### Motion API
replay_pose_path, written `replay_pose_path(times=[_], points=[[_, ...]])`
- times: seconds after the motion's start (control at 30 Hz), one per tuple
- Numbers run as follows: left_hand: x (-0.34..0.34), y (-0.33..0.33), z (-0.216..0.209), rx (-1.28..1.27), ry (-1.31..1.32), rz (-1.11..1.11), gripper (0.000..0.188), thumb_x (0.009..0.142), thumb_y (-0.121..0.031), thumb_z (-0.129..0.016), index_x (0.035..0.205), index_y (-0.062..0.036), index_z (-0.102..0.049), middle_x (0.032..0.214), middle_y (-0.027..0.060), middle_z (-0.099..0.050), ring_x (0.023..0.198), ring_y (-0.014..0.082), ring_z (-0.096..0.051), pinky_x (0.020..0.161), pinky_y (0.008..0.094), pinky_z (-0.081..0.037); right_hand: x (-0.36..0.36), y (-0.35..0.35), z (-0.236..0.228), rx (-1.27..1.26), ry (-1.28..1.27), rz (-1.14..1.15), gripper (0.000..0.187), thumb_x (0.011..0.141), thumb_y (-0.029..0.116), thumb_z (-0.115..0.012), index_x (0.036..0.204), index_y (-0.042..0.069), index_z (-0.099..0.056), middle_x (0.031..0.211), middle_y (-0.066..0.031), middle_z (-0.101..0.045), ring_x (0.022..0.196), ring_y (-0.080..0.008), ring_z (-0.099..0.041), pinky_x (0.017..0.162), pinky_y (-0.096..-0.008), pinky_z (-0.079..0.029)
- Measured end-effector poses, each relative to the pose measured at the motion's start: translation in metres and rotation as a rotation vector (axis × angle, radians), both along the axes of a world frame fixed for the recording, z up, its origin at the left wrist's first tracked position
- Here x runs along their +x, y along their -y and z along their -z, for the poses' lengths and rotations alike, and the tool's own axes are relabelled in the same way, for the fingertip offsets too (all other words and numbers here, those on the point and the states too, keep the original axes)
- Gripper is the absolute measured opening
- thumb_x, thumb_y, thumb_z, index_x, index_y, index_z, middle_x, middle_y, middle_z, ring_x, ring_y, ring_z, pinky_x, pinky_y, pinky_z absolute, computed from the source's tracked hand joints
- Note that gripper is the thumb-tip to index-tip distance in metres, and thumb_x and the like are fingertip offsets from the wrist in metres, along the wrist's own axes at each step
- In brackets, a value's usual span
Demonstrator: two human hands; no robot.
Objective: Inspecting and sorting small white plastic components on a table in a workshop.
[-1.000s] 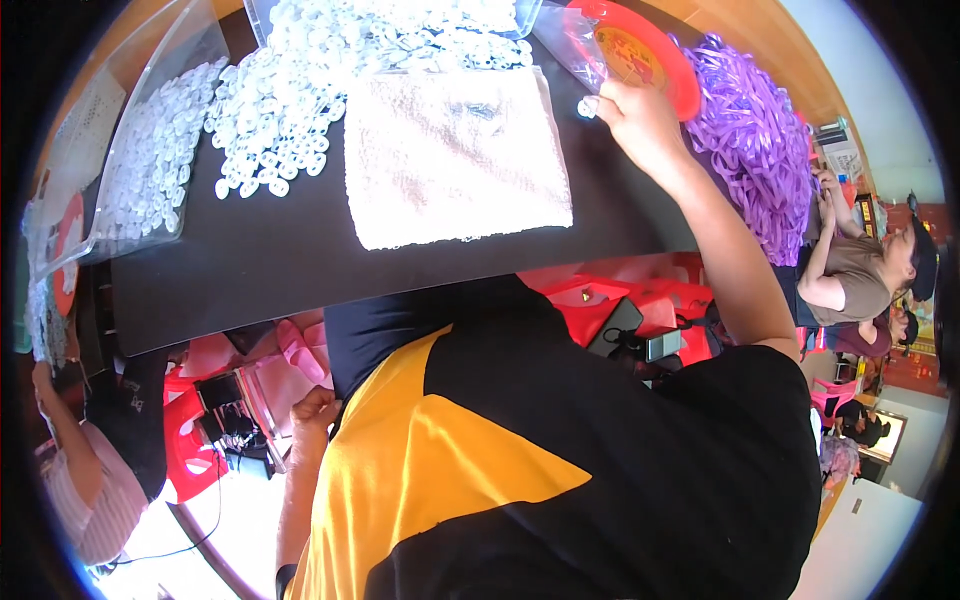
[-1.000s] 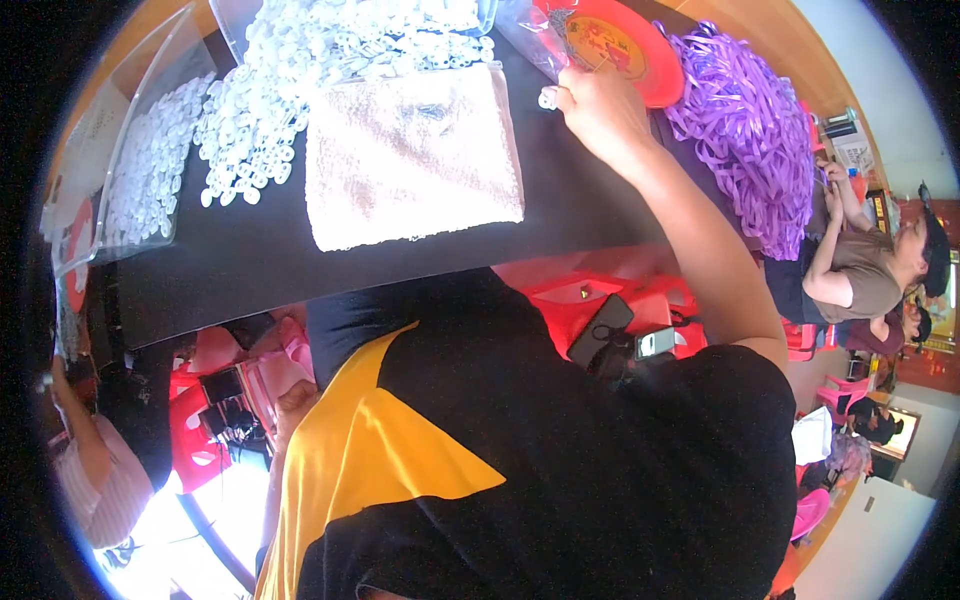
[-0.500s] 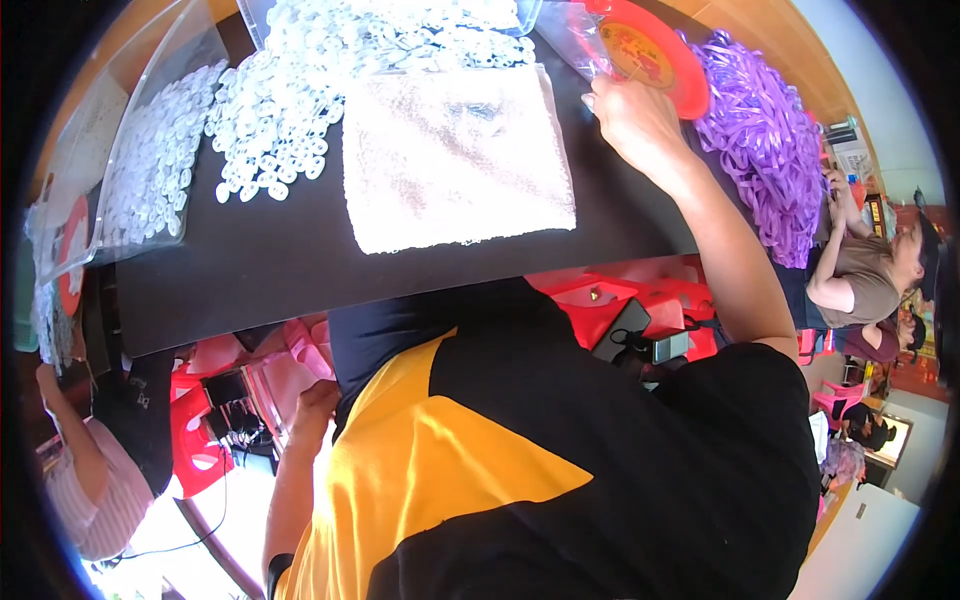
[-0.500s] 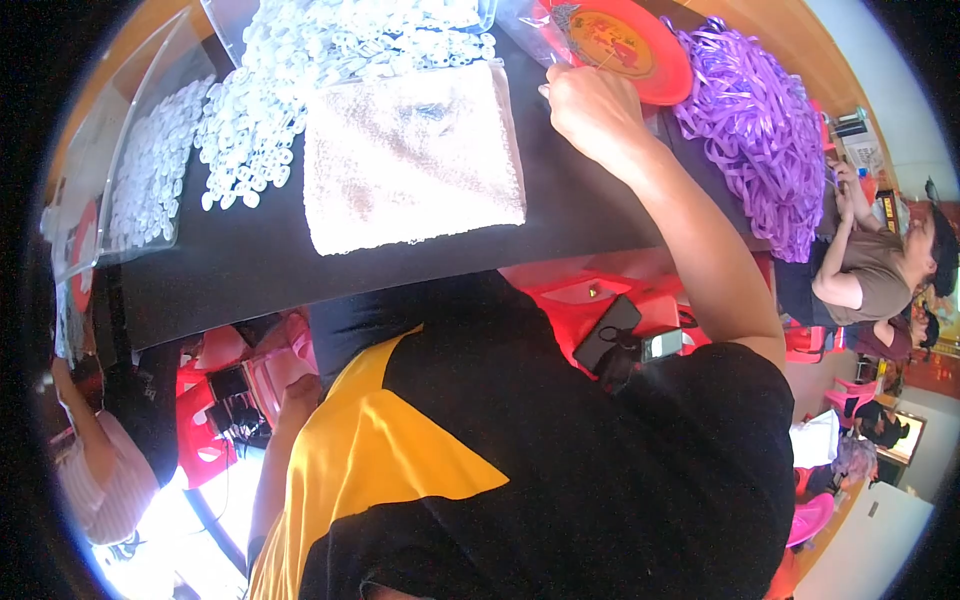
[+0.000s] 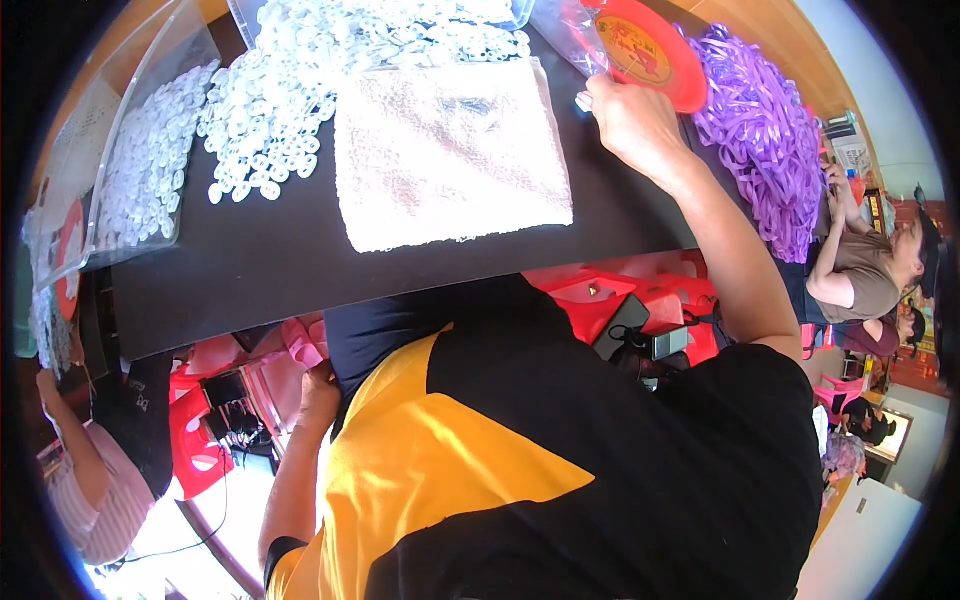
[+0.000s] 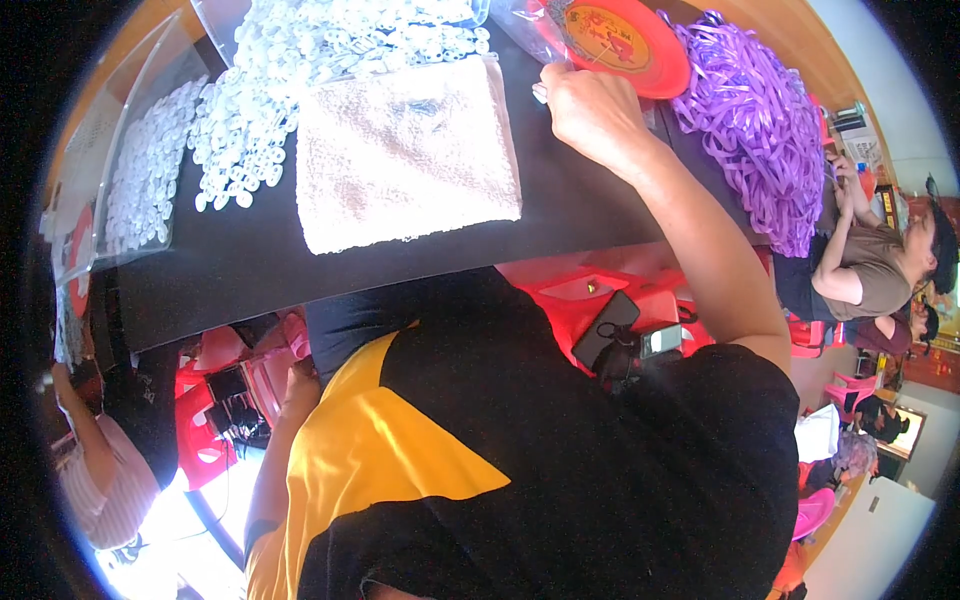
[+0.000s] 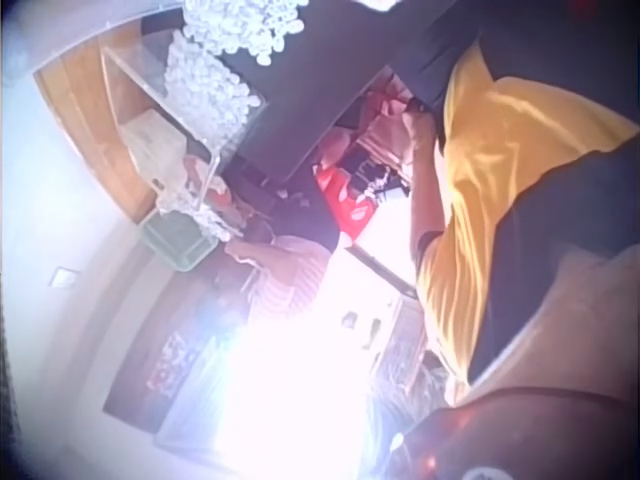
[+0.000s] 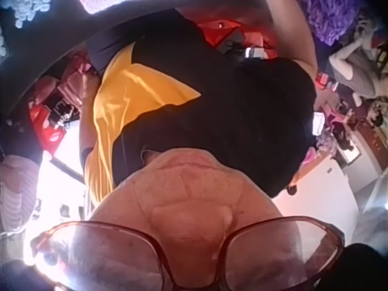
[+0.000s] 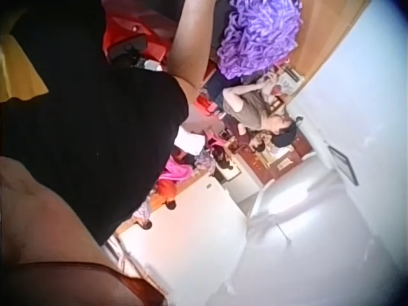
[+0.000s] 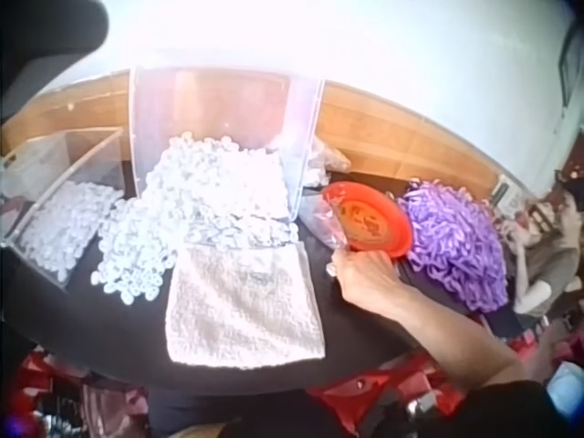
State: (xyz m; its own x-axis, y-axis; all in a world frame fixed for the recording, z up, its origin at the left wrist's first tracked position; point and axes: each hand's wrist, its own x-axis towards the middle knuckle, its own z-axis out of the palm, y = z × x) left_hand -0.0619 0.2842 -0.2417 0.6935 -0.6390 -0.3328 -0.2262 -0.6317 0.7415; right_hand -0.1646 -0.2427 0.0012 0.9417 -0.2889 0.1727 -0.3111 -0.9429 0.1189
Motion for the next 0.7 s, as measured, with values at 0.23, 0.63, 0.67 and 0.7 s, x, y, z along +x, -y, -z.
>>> replay_pose_path(times=[0.23,0.63,0.67,0.7], points=[[0.001,-0.01,0.025,0.03,-0.014,-0.043,0.028,0.08,0.0,-0.051,0.104,-0.0027,-0.067,0.095,0.024,-0.068,0.092,0.0422,-0.065,0.074,0.0451,-0.051,0.001,-0.004,-0.002,-0.023,-0.031,-0.058,0.015,0.092,0.015,-0.052,0.089,0.001,-0.054,0.071,-0.0209,-0.063,0.067,-0.0399,-0.062,0.057,-0.0509,-0.045],[0.029,0.018,-0.077,0.405,0.26,0.318,0.014,0.081,-0.012,-0.06,0.086,-0.0021,-0.067,0.08,0.0222,-0.066,0.079,0.0393,-0.065,0.067,0.0465,-0.051,0.009,-0.017,-0.019,0.43,0.108,-0.223,0.015,0.095,0.015,-0.054,0.091,0.001,-0.054,0.071,-0.0094,-0.057,0.06,-0.0226,-0.056,0.055,-0.0348,-0.042],[0.033,0.032,-0.115,0.353,0.107,0.376,0.014,0.08,-0.013,-0.062,0.086,-0.0011,-0.068,0.078,0.0213,-0.066,0.077,0.038,-0.065,0.067,0.045,-0.051,0.01,-0.022,-0.023,0.642,0.149,-0.218,0.015,0.097,0.016,-0.052,0.093,0.001,-0.055,0.07,-0.0061,-0.054,0.058,-0.0159,-0.052,0.055,-0.0302,-0.04],[0.038,0.048,-0.159,0.302,-0.044,0.429,0.015,0.08,-0.013,-0.065,0.086,-0.0001,-0.068,0.076,0.0204,-0.067,0.076,0.0366,-0.066,0.066,0.0435,-0.05,0.011,-0.028,-0.024,0.702,0.168,-0.226,0.016,0.099,0.016,-0.05,0.094,0.001,-0.054,0.07,-0.0018,-0.048,0.06,-0.0087,-0.044,0.056,-0.0243,-0.037]])
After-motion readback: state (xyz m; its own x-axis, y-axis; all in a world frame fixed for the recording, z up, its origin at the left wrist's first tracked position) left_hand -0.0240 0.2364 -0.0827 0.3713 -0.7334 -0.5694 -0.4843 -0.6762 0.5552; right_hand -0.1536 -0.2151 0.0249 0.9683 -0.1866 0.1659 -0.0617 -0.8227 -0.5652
